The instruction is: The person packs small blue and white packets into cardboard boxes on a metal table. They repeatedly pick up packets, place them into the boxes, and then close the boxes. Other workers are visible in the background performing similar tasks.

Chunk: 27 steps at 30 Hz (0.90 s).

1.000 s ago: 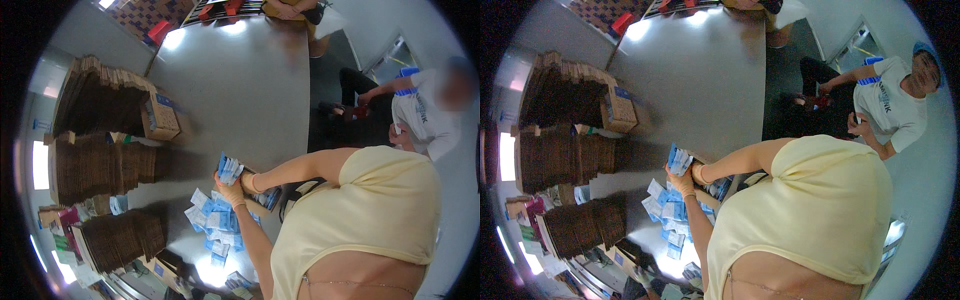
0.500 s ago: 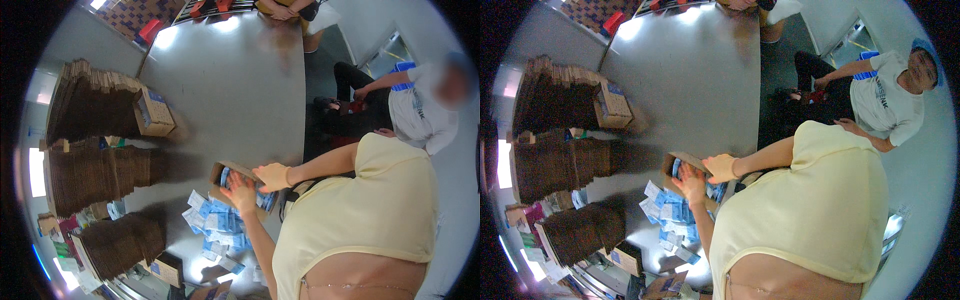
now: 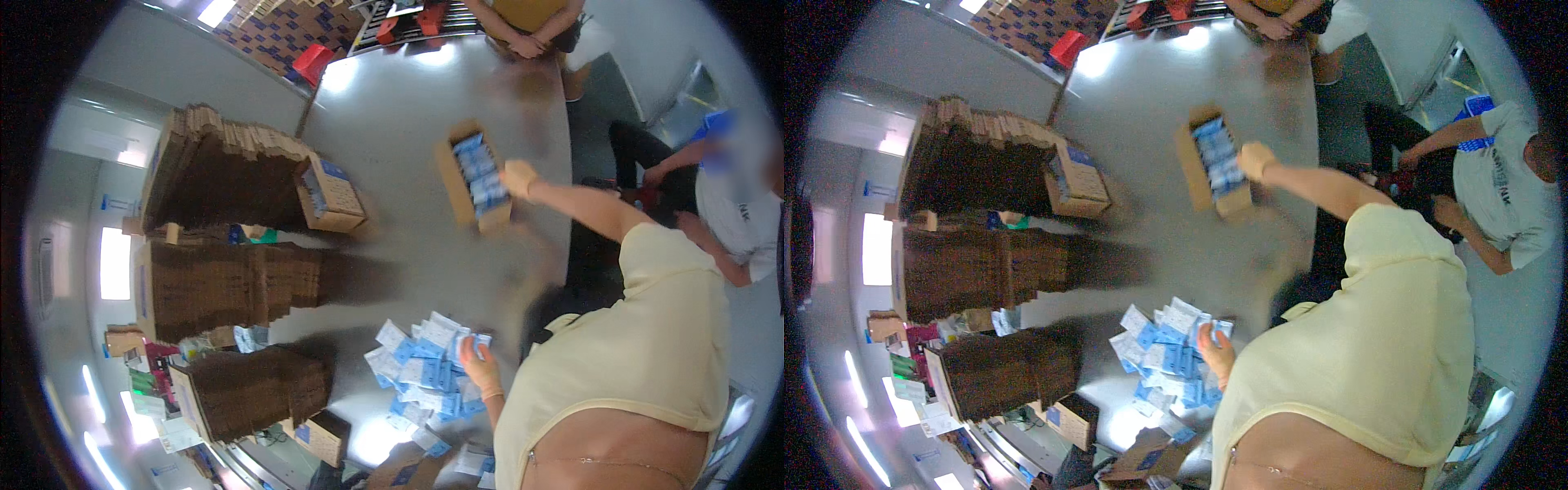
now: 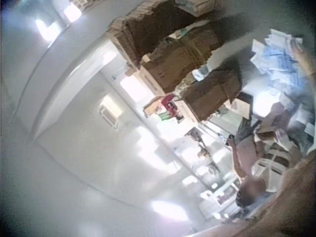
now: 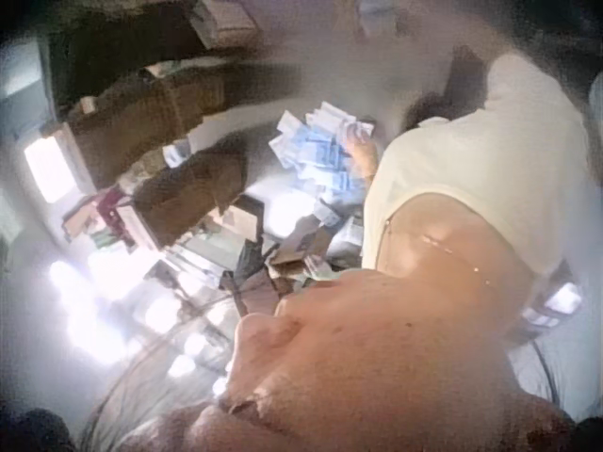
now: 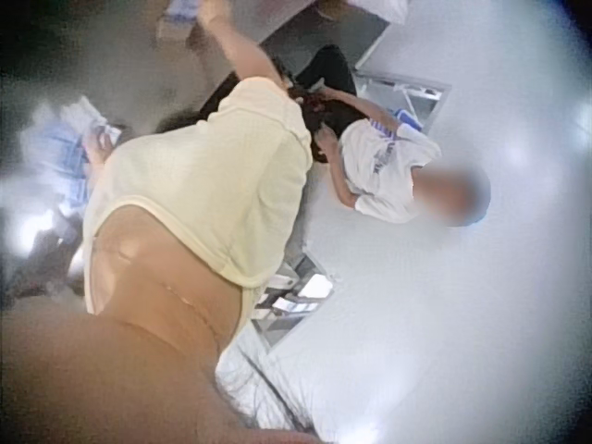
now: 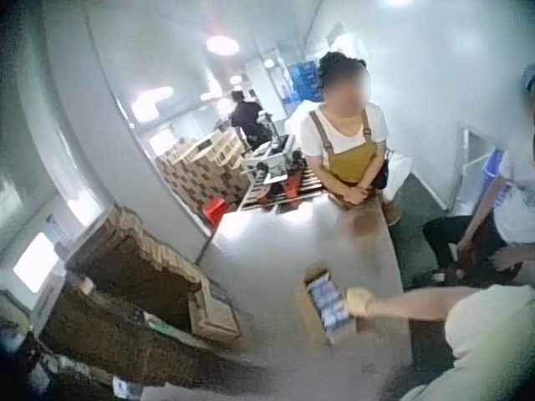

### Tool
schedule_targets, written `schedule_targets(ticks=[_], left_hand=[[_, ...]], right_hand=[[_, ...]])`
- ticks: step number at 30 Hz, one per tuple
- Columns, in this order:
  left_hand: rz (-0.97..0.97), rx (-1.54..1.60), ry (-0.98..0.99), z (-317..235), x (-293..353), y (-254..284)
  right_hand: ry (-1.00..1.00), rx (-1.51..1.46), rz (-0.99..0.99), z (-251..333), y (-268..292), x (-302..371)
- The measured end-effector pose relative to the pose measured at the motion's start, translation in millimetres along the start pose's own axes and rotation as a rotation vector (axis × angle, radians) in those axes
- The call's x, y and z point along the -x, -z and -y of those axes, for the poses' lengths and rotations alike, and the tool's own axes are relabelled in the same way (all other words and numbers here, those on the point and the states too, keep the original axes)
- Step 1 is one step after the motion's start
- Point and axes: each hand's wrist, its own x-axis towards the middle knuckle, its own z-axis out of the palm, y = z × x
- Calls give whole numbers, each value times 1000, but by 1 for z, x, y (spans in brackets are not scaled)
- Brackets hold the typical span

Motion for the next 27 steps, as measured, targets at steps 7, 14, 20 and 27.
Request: schedule_targets(ticks=[7,14,20,27], left_hand=[[-27,90,73,21,-66,19],[-234,-25,289,140,-170,103],[-303,125,391,254,-288,167],[-331,1183,564,287,-455,169]], right_hand=[[-19,-124,-682,56,47,-143],[882,-164,358,202,-106,-77],[893,-39,616,325,-274,-131],[676,-101,437,395,-324,-238]])
